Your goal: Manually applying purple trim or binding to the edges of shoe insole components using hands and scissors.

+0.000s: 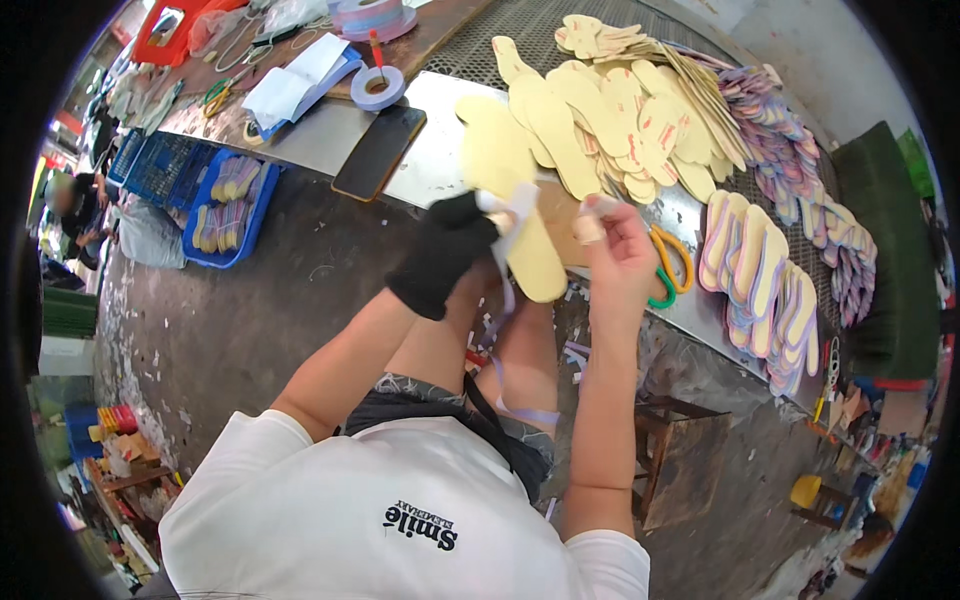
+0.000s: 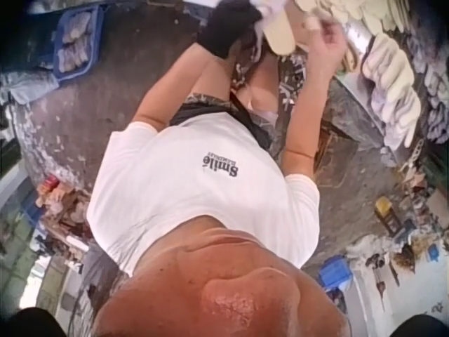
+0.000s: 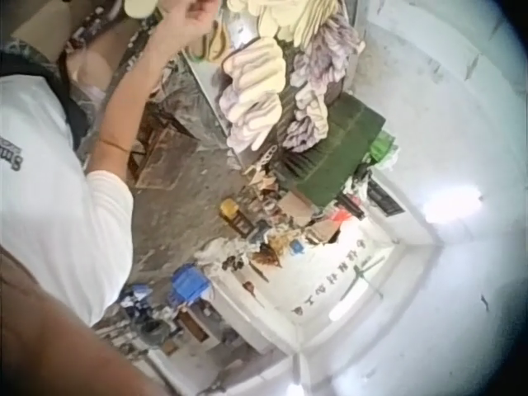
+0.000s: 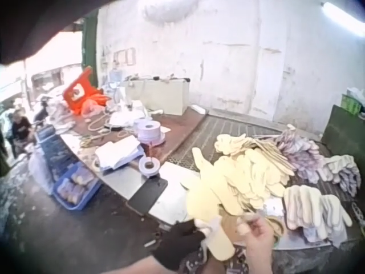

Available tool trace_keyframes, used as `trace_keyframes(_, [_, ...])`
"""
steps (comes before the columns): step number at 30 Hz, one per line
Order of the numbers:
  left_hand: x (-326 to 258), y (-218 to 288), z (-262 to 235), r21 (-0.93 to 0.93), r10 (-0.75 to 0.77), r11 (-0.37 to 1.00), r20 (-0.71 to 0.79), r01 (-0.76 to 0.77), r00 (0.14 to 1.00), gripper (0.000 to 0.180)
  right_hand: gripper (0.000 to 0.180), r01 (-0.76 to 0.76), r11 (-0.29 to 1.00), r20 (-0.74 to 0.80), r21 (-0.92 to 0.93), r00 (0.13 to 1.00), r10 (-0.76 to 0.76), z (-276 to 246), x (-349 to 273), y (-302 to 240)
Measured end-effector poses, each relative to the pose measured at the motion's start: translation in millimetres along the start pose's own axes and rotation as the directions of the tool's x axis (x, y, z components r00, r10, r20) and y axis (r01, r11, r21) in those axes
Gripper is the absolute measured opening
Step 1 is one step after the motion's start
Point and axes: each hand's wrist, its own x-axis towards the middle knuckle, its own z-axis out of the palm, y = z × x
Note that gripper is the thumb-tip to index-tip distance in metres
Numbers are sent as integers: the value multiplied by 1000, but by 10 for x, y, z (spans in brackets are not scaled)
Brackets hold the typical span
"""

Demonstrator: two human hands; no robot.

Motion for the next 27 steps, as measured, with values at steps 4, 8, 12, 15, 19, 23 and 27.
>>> trace_keyframes(4, [-135, 102, -179, 64, 156, 986, -83, -151, 984, 15, 30, -191, 652, 171, 734, 981, 94, -83, -173, -142])
trace_keyframes(8, [-299, 267, -90, 176, 88, 981, -22, -82, 996, 13, 39, -219, 480, 260, 849, 966, -19, -117, -319, -171])
trace_keyframes(12, [-403, 321, 6, 214, 41, 976, 4, -40, 999, 12, 41, -215, 536, 255, 816, 967, 1, -82, -413, -224])
trace_keyframes(15, [-428, 220, 20, 193, 111, 975, 20, -112, 994, 12, 41, -230, 538, 266, 811, 964, 11, -47, -452, -230])
trace_keyframes(19, [-488, 260, 107, 169, 112, 979, 22, -115, 993, 12, 39, -152, 684, 267, 713, 962, -65, 24, -521, -261])
trace_keyframes(23, [-555, 392, 197, 28, -8, 1000, 59, 6, 998, 15, 45, 0, 888, 183, 460, 979, -95, 163, -598, -372])
trace_keyframes(27, [-549, 326, 239, -130, -13, 991, 52, 19, 999, 18, 46, -11, 883, 163, 469, 984, -75, 150, -607, -310])
